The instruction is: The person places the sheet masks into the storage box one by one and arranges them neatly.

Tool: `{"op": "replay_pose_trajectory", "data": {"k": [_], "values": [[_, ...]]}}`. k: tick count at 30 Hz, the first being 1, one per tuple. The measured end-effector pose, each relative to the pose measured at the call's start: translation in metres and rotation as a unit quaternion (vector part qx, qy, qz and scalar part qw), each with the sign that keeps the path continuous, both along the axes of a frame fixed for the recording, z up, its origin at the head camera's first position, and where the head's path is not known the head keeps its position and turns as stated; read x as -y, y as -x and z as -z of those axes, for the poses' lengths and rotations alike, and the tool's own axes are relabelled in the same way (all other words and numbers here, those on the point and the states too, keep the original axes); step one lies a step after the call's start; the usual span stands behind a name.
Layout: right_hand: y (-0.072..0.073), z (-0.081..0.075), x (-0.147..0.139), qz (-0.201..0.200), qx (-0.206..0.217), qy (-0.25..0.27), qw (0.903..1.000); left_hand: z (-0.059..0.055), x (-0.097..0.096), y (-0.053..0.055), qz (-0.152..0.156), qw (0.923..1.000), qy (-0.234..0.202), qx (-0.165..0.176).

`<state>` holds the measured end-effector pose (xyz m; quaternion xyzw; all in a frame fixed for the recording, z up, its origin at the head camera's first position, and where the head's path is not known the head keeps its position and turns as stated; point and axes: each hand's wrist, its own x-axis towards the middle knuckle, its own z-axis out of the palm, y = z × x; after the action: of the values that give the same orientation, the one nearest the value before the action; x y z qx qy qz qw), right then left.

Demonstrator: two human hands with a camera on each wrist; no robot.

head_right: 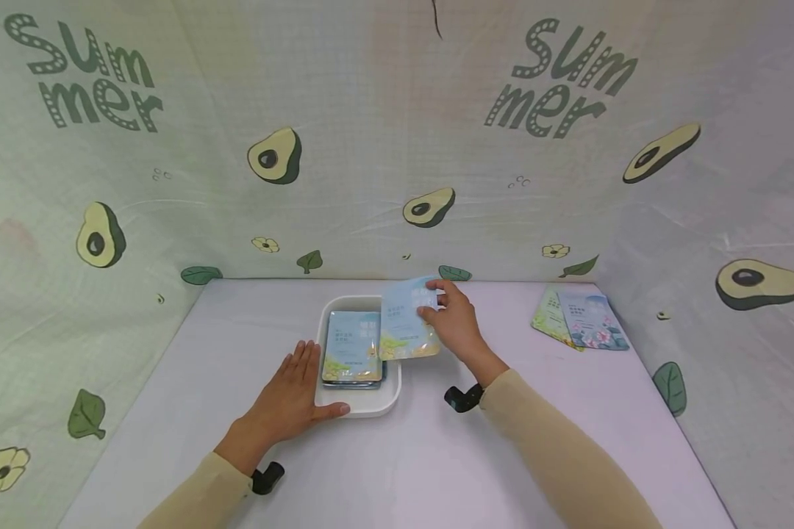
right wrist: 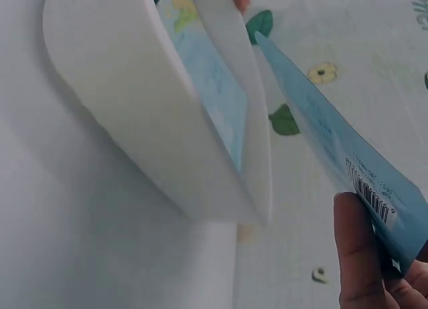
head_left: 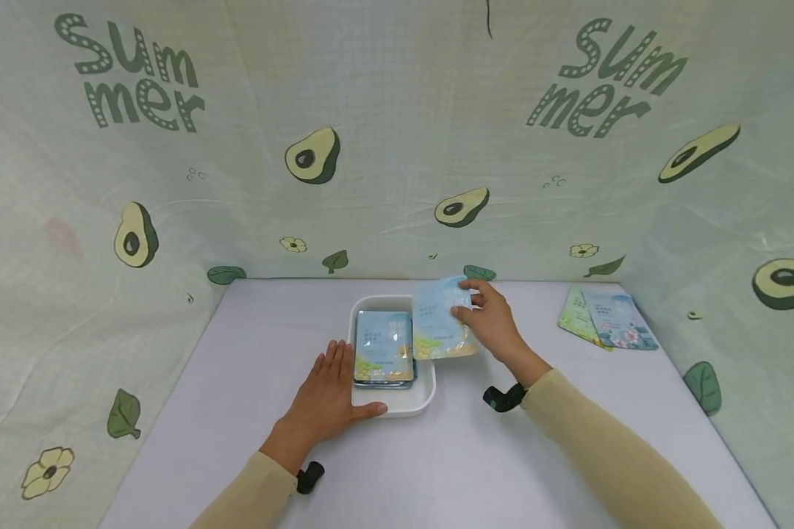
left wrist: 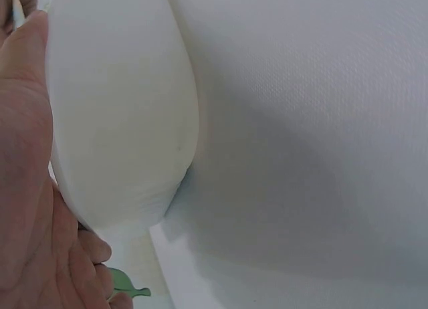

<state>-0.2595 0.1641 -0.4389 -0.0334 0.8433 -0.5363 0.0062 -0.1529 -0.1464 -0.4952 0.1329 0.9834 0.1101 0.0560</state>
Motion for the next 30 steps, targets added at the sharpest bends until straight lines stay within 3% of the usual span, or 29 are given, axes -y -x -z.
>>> {"op": "replay_pose_trajectory", "data": {"k": [9, 18, 22, 26, 30], "values": [[-0.004, 0.023, 0.068, -0.023, 0.018, -0.001, 0.9996, -0.002, 0.0, 0.0, 0.005, 0.9999, 0.01, -0.01], [-0.006, 0.038, 0.098, -0.036, 0.022, -0.046, 0.998, -0.001, 0.0, 0.0, 0.009, 0.9997, 0.016, -0.019], [-0.008, 0.038, 0.101, -0.068, 0.005, -0.105, 0.9921, -0.001, 0.0, 0.0, 0.01, 0.9996, 0.017, -0.019], [-0.009, 0.038, 0.102, -0.086, -0.031, -0.185, 0.9785, 0.001, 0.0, 0.0, 0.012, 0.9995, 0.016, -0.023], [-0.009, 0.041, 0.103, -0.08, -0.044, -0.208, 0.9738, 0.001, 0.001, 0.0, 0.013, 0.9994, 0.014, -0.028]]}}
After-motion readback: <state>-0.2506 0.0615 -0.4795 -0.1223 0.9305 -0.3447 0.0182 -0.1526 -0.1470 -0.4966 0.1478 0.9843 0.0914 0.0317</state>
